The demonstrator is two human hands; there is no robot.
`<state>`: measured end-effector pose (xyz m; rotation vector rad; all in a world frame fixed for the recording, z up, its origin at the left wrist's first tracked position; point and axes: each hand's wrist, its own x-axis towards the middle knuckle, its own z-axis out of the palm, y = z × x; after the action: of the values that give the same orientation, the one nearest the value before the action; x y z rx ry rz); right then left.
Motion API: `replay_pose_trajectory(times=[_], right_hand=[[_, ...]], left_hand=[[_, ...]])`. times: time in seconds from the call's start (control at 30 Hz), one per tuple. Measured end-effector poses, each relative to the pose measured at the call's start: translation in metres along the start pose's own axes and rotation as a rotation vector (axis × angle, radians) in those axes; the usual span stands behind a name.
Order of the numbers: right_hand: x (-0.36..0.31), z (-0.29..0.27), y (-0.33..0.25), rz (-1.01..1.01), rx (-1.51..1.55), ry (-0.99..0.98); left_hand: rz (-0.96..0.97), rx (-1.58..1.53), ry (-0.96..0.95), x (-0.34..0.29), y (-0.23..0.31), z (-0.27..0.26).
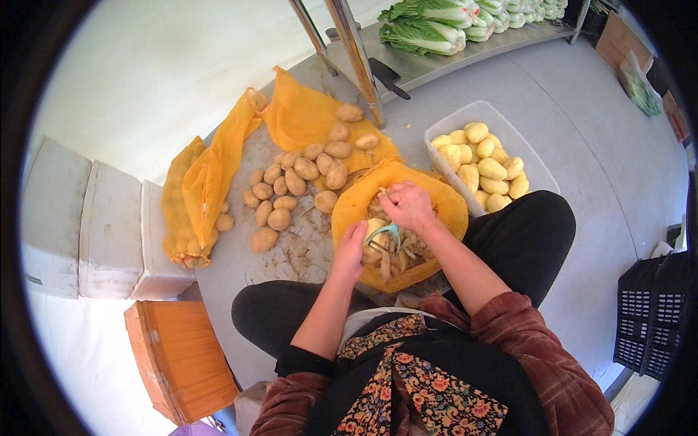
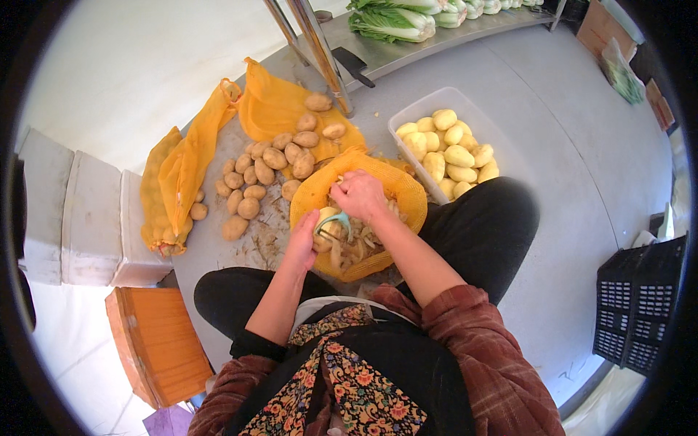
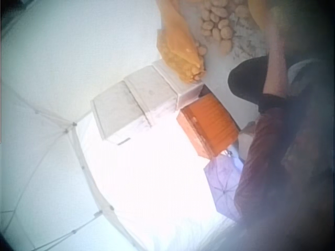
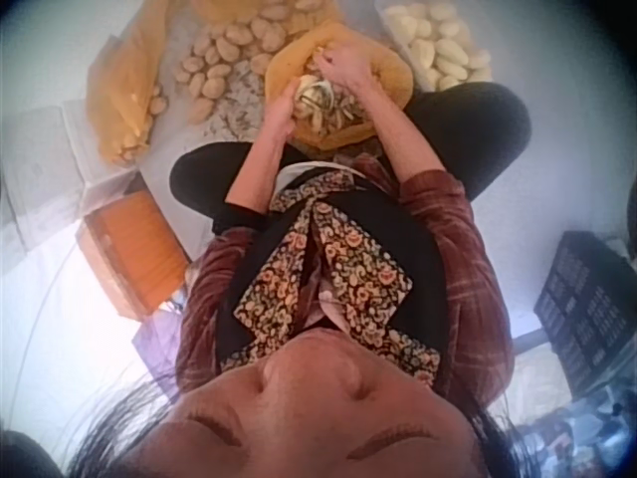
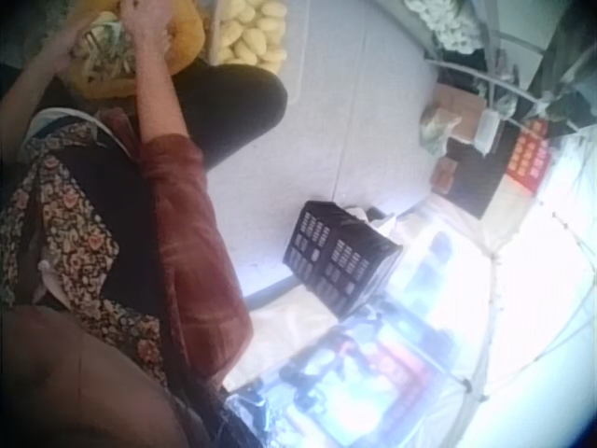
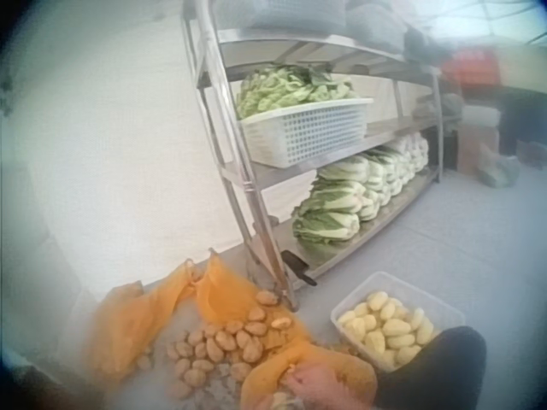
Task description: The person sits on the floor and peels potatoes one by one using a peeler. They place the peeled potatoes into a white container and collect the peels in a yellow basket.
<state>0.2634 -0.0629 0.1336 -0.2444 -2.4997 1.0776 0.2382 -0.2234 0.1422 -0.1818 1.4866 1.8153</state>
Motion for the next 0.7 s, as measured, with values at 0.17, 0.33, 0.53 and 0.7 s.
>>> replay_pose_trajectory(times=[0.17,0.33,0.53,0.7], right_hand=[[0.008,-0.013,0.030,0.476,-0.078,0.040],[0.007,-0.023,0.030,0.404,0.003,0.114],[0.005,-0.023,0.003,0.263,0.163,-0.031],[0.005,-0.016,0.013,0.342,0.136,-0.018]], left_hand=[[0.050,0.077,-0.226,-0.012,0.006,-0.001],[-0.013,-0.157,-0.178,-0.011,0.013,-0.002],[-0.067,-0.284,-0.182,-0.005,0.004,-0.003],[-0.141,-0.231,-0.185,-0.004,0.002,-0.005]])
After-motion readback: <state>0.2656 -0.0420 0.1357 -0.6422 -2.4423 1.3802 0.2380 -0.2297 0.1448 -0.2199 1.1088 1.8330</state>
